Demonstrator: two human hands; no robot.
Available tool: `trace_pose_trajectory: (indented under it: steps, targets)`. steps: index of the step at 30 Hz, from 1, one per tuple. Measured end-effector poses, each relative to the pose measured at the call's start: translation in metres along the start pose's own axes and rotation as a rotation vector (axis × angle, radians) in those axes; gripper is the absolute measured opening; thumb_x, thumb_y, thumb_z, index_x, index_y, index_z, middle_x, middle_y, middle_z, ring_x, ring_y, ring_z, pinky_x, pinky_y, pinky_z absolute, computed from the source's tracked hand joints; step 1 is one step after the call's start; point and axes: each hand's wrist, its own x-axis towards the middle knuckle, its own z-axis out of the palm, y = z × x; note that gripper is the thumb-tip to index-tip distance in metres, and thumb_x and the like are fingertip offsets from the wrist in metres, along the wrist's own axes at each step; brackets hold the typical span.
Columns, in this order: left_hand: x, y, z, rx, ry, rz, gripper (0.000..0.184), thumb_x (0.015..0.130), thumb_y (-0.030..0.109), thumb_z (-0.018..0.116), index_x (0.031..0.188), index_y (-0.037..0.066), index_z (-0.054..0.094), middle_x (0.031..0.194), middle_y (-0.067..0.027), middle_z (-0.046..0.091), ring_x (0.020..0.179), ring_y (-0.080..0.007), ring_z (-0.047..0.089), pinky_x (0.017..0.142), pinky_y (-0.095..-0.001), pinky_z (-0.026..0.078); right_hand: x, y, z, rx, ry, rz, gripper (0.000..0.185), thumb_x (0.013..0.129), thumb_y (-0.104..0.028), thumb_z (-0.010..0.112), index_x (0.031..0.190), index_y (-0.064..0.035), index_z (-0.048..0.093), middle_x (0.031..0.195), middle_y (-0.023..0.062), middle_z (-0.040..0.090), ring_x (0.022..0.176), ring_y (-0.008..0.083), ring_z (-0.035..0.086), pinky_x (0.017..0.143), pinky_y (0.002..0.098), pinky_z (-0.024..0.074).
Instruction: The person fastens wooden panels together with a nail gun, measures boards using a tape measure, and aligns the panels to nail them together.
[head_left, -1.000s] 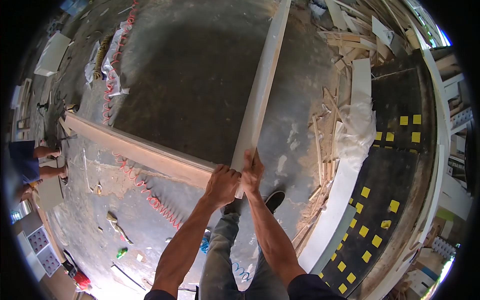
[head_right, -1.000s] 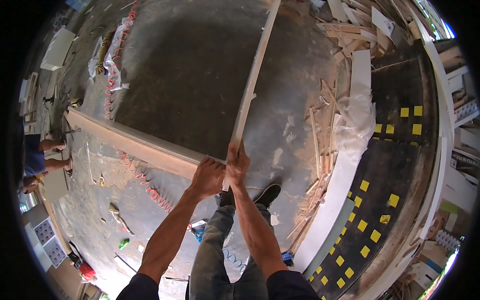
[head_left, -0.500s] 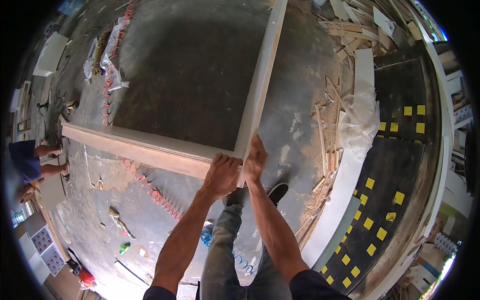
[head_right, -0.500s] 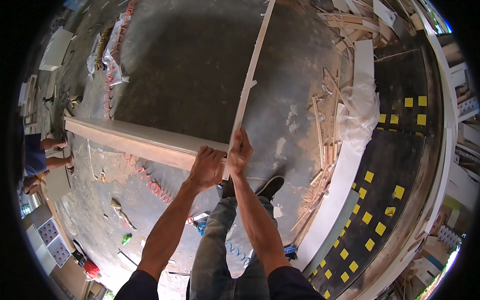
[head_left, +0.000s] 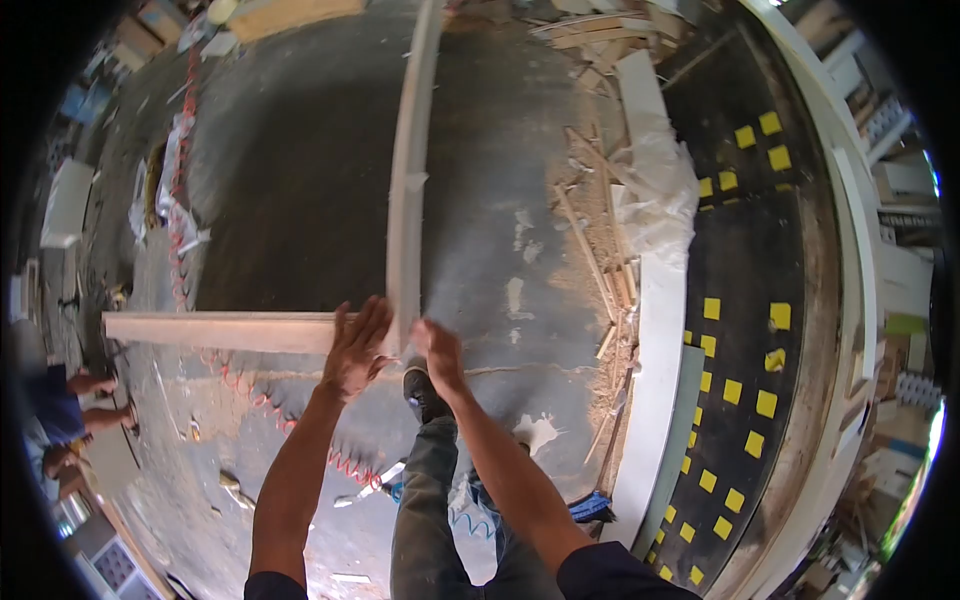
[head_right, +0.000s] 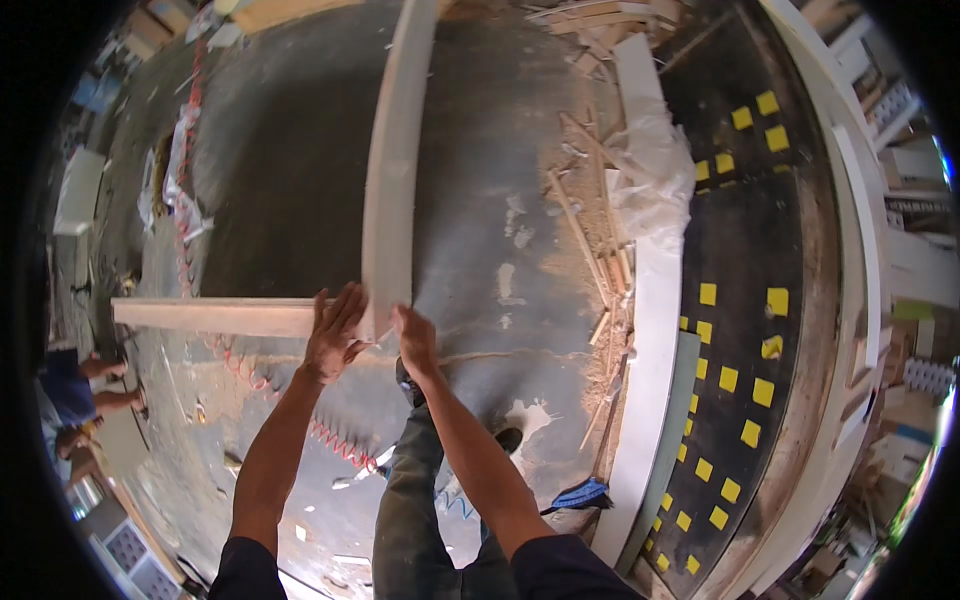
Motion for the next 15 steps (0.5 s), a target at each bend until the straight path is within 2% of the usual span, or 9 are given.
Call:
trace_pose_trajectory:
  steps: [3,5,7,8,10,11,12,14,15]
  targets:
    - [-0.001,0.001,0.005,-0.009,0.018,-0.018,0.085,0.084,0.032,0.07,0.154,0.005,0.032,0.16,-0.0144,0.033,0.151,-0.032,0.024,0.121,-0.0632,0.008,-0.087,-0.022,-0.074,0.15,-0.086,0.26,0.04,0.102,-0.03,0.054,0.118,0.004,0.067,0.112,0.0137,0.07,0.097,0.0179,0.07,0.084,0.0328,0.0538]
    - [-0.005,0.001,0.009,0.015,0.029,-0.025,0.085,0.086,0.026,0.07,0.157,0.006,0.027,0.163,-0.012,0.029,0.153,-0.0287,0.021,0.123,-0.059,0.003,-0.161,0.004,-0.134,0.151,0.065,0.168,0.032,0.101,-0.022,0.057,0.117,0.0039,0.066,0.102,0.013,0.075,0.099,0.0207,0.072,0.086,0.0297,0.0528]
    - [-0.016,-0.01,0.026,-0.052,-0.041,-0.166,0.084,0.088,0.016,0.069,0.158,0.007,0.023,0.165,-0.0088,0.024,0.154,-0.0238,0.018,0.125,-0.0513,0.0,-0.24,-0.034,-0.219,-0.09,0.161,0.184,0.029,0.1,-0.019,0.059,0.118,0.0027,0.067,0.105,0.014,0.074,0.1,0.0213,0.072,0.087,0.0307,0.0534]
    - [-0.026,-0.016,0.041,-0.741,0.048,-0.355,0.086,0.087,0.004,0.066,0.16,0.009,0.02,0.167,-0.005,0.018,0.154,-0.0204,0.015,0.126,-0.0454,0.005,-0.285,-0.037,-0.261,-0.116,0.268,0.117,0.025,0.099,-0.016,0.061,0.115,0.002,0.068,0.105,0.0146,0.074,0.1,0.0216,0.071,0.087,0.0316,0.0537]
    - [-0.036,-0.039,0.056,-0.815,0.098,-0.35,0.085,0.091,0.0,0.06,0.161,0.014,0.015,0.169,-0.0012,0.012,0.154,-0.0193,0.015,0.125,-0.0393,0.014,-0.367,-0.059,-0.343,-0.254,0.507,0.017,0.017,0.096,-0.009,0.062,0.108,0.0009,0.07,0.103,0.0152,0.074,0.099,0.0213,0.071,0.086,0.0326,0.0539]
    - [-0.045,-0.059,0.064,-0.88,0.094,-0.352,0.079,0.096,0.009,0.057,0.161,0.014,0.013,0.169,-0.0011,0.01,0.154,-0.0199,0.015,0.124,-0.0382,0.015,-0.413,-0.079,-0.375,-0.358,0.635,0.004,0.013,0.095,-0.005,0.062,0.104,0.0006,0.07,0.103,0.0152,0.074,0.098,0.0207,0.072,0.086,0.0326,0.0537]
    - [-0.049,-0.08,0.066,-0.282,0.083,-0.154,0.076,0.097,0.015,0.06,0.161,0.013,0.018,0.168,-0.0018,0.014,0.154,-0.02,0.015,0.123,-0.0387,0.016,-0.452,-0.099,-0.404,-0.464,0.79,0.008,0.012,0.096,-0.007,0.06,0.1,0.0009,0.069,0.1,0.0141,0.074,0.094,0.0196,0.071,0.085,0.0317,0.0534]
    - [-0.048,-0.118,0.078,-0.073,0.144,-0.06,0.07,0.096,0.028,0.065,0.155,0.005,0.033,0.163,-0.0095,0.031,0.15,-0.0265,0.027,0.124,-0.0419,0.012,-0.517,-0.139,-0.451,-0.586,1.102,0.045,0.017,0.099,-0.011,0.056,0.094,0.0012,0.067,0.094,0.0118,0.072,0.085,0.0173,0.068,0.08,0.0307,0.0523]
    - [-0.055,-0.145,0.087,-0.023,0.147,-0.089,0.067,0.096,0.029,0.065,0.152,0.003,0.039,0.16,-0.0114,0.036,0.149,-0.0281,0.03,0.123,-0.0427,0.017,-0.547,-0.154,-0.471,-0.59,1.241,0.05,0.021,0.1,-0.014,0.054,0.092,0.0013,0.066,0.09,0.0106,0.07,0.079,0.0162,0.066,0.076,0.0306,0.0516]
